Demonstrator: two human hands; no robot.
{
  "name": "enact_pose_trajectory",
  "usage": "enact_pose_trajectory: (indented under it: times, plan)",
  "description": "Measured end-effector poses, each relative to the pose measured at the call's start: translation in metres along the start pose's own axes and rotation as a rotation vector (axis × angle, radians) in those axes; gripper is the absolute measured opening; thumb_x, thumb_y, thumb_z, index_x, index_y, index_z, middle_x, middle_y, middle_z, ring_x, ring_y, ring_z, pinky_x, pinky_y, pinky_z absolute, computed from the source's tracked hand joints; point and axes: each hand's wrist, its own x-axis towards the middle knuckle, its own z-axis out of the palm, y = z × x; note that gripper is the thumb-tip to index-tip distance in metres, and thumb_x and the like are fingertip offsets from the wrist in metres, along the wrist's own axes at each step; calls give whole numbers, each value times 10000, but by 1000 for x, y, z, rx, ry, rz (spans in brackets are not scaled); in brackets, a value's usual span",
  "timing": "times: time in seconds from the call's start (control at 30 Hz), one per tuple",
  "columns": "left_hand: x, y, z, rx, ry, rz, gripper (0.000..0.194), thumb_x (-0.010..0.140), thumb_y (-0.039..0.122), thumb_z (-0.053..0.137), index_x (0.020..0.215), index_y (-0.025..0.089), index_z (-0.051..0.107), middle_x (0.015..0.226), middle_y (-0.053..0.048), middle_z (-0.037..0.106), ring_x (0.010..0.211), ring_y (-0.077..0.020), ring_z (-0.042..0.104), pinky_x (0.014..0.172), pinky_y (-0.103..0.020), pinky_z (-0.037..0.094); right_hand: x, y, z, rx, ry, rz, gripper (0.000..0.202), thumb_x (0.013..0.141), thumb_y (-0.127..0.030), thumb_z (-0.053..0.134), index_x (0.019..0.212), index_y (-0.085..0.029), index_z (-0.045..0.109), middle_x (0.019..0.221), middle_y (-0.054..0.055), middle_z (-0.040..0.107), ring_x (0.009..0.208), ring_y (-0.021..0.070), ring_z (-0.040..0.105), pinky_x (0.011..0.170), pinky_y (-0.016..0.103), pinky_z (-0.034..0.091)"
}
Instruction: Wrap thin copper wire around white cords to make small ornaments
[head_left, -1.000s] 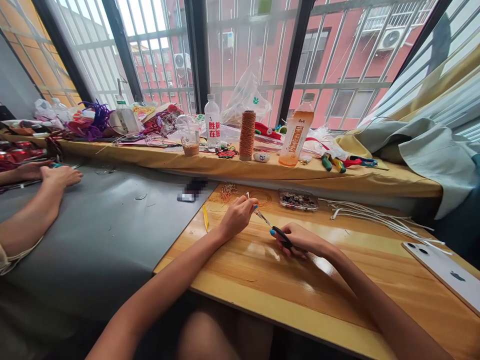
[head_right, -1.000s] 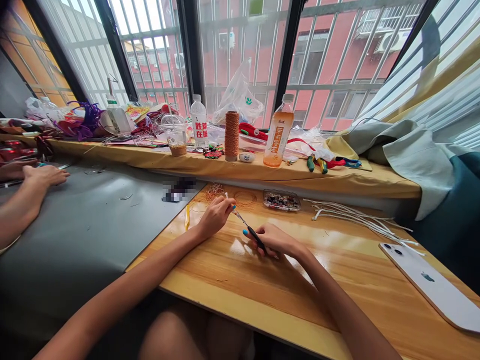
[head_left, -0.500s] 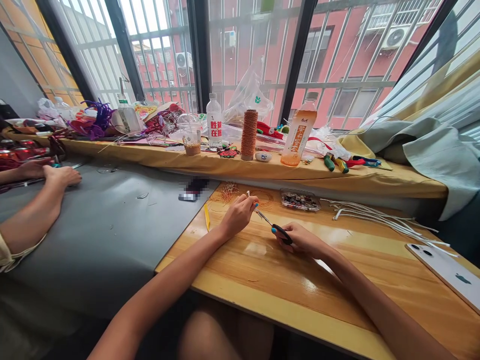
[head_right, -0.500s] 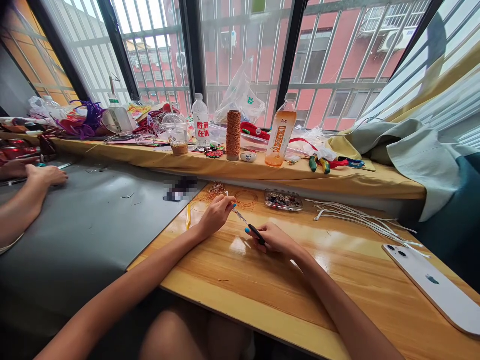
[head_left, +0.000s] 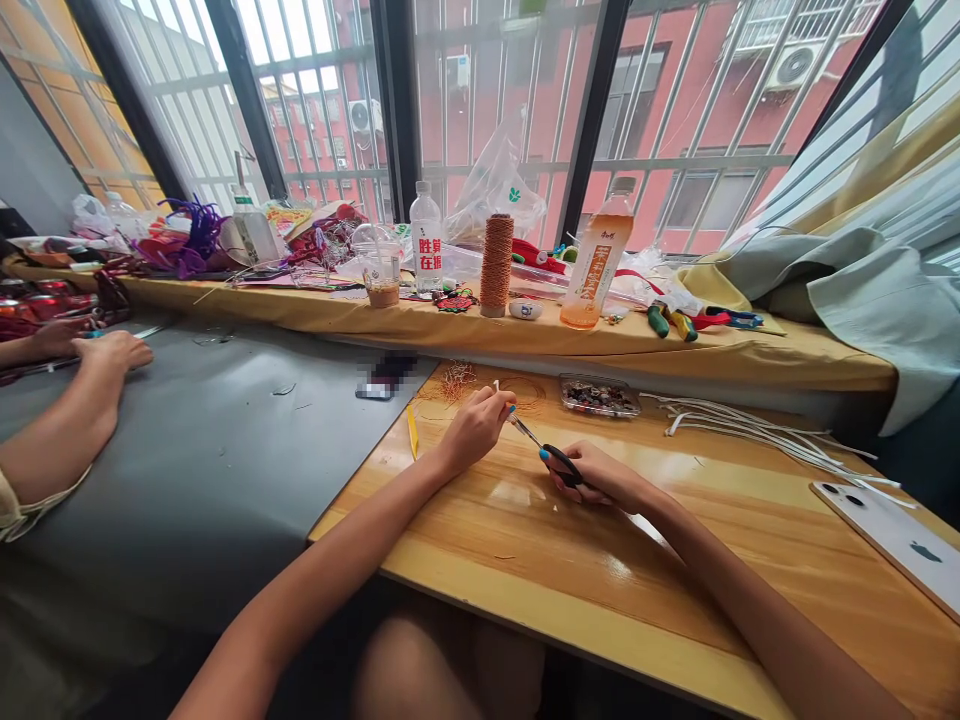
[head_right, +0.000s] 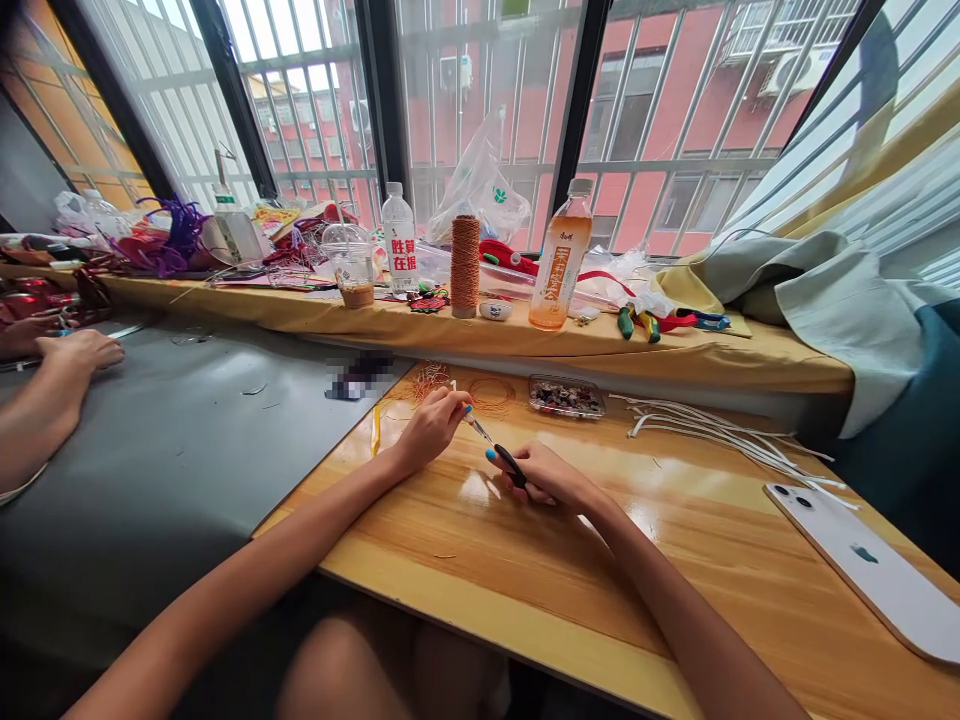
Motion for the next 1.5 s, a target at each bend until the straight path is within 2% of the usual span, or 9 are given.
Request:
enact_pose_trajectory:
  times: [0.23, 0.47, 0.57, 0.83, 1.23, 1.5]
  plan:
    - [1, -4, -1, -4, 14, -49, 165, 847, 194, 336, 885, 159, 492, 727, -40, 543, 713, -144, 467, 700, -271, 405, 2, 6, -3, 21, 44, -41, 471, 664, -592, 464, 507, -149, 432, 338, -60, 371, 295, 19, 240, 313, 183, 124]
    - [4, -3, -2, -92, 77, -169, 108, 823, 173, 376, 849, 164, 480, 742, -37, 526, 713, -137, 483, 689, -259, 402, -5, -5, -2, -74, -41, 35, 463, 636, -596, 483, 531, -147, 448, 399, -34, 448, 306, 18, 277, 310, 172, 155]
    - [4, 2, -1, -191, 73, -222, 79, 809, 165, 393, 848, 167, 462, 720, -20, 525, 696, -124, 494, 669, -239, 400, -5, -9, 1, -170, -7, 84, 490, 617, -637, 469, 537, -155, 434, 404, -34, 444, 321, 28, 301, 319, 172, 180]
    - [5, 10, -5, -300, 10, -330, 65, 793, 168, 398, 830, 170, 451, 669, 7, 505, 648, -103, 489, 632, -210, 378, -3, -4, 0, -323, 80, 21, 527, 620, -672, 430, 543, -152, 472, 407, -19, 458, 375, 55, 347, 380, 191, 227]
    - [5, 5, -5, -279, -12, -336, 72, 774, 151, 408, 819, 168, 462, 650, 12, 494, 633, -103, 479, 616, -208, 364, -6, -2, -3, -401, 117, -21, 509, 627, -640, 443, 494, -151, 494, 405, 4, 490, 385, 82, 399, 387, 199, 256]
    - [3, 6, -2, -274, -71, -282, 70, 769, 147, 419, 804, 162, 477, 645, 8, 514, 616, -100, 484, 601, -207, 368, -5, -2, -1, -398, 105, -31, 509, 625, -638, 446, 504, -147, 509, 410, 4, 490, 380, 80, 391, 387, 200, 263]
